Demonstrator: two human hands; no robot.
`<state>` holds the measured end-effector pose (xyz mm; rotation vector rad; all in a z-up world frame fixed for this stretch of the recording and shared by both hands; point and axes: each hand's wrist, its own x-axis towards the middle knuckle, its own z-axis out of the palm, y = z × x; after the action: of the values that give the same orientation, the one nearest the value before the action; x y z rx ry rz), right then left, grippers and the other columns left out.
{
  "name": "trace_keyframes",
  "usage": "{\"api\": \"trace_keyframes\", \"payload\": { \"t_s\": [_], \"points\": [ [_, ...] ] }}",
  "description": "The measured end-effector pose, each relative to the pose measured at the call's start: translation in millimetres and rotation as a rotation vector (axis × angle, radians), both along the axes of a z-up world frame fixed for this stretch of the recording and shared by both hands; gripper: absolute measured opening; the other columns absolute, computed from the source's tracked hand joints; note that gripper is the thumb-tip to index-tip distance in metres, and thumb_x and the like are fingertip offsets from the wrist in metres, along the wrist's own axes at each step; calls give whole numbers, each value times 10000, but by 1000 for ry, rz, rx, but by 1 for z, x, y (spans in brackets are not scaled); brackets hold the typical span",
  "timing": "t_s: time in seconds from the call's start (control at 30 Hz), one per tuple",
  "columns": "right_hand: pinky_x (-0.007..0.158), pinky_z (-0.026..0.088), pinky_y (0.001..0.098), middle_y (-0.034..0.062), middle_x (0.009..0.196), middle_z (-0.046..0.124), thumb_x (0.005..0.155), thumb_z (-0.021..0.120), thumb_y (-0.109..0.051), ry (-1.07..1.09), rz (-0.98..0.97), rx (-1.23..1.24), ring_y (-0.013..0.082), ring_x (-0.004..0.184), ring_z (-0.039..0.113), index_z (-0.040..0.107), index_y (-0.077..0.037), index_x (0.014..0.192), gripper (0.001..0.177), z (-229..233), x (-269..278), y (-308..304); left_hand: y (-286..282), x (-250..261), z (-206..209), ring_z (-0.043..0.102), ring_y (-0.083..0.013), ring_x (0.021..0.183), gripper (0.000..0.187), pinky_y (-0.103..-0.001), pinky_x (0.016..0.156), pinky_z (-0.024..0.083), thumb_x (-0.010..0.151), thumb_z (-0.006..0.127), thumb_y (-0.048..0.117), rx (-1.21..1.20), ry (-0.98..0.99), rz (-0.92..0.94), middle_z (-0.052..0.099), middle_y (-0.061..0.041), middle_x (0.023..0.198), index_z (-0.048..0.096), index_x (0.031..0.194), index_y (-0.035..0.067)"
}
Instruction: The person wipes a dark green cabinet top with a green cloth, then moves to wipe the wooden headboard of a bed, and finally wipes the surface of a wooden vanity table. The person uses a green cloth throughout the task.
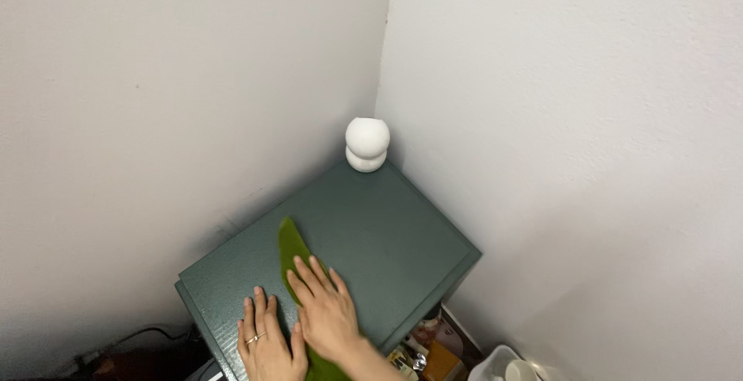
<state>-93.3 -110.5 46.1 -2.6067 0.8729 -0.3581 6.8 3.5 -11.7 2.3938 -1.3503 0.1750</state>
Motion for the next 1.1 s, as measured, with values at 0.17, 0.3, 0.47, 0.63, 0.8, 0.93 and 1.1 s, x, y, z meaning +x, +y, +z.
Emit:
{"api": "trace_keyframes", "payload": {
  "t_s": [0.17, 0.3, 0.47, 0.63, 0.8, 0.93, 1.1],
  "points": [
    [1188, 236, 603, 89, 1616, 378, 941, 518, -61, -65, -112, -33, 269, 1506, 332, 483, -121, 1468, 531, 11, -22, -90, -2, -5, 16, 128, -401, 1526, 854, -583, 1203, 87, 866, 478, 583, 15, 20, 0, 206, -250, 1620, 368, 1453, -27],
    [1176, 263, 580, 93, 1627, 365, 916, 545, -82, -94, -393, -17, 260, 1498, 339, 477, -107, 1463, 552, 22, -75, -116, -4, -15, 34, 118, -339, 1528, 837, -542, 1212, 88, 845, 489, 591, 46, 32, 51, 195, -186, 1630, 382, 1446, 18],
    [1185, 225, 573, 125, 1618, 357, 943, 553, -116, -81, -573, -109, 275, 1500, 305, 431, -51, 1503, 577, 19, -80, -58, -8, -22, 45, 107, -279, 1506, 832, -496, 1202, 80, 818, 464, 609, 14, 28, 108, 195, -141, 1606, 391, 1425, 43],
    [1211, 144, 585, 87, 1657, 296, 912, 579, -147, -33, -96, -3, 250, 1534, 249, 418, -85, 1510, 623, 20, -6, -4, -6, -20, 48, 110, -274, 1553, 767, -482, 1247, 76, 888, 439, 556, 50, 38, 92, 186, -126, 1668, 390, 1470, 59],
    [1203, 167, 606, 32, 1656, 309, 970, 549, -203, 8, 41, -53, 194, 1527, 262, 397, -168, 1532, 583, 17, 41, -66, -9, -22, 58, 83, -289, 1532, 828, -488, 1219, 71, 862, 446, 610, 19, 34, 67, 178, -156, 1639, 390, 1439, 19],
    [1219, 212, 585, -1, 1658, 336, 1004, 522, -237, -48, -258, -32, 167, 1539, 289, 402, -191, 1535, 546, 6, 12, -99, -5, -25, 62, 61, -293, 1537, 849, -496, 1216, 65, 871, 413, 629, 60, 44, 72, 160, -167, 1640, 373, 1443, 2],
    [1192, 220, 588, 55, 1665, 304, 985, 470, -260, 31, -744, -88, 208, 1526, 280, 353, -148, 1562, 599, 7, -61, -62, -6, -24, 63, 50, -314, 1534, 889, -508, 1210, 60, 881, 380, 662, 42, 38, 53, 146, -191, 1635, 352, 1445, -25]
  ]
}}
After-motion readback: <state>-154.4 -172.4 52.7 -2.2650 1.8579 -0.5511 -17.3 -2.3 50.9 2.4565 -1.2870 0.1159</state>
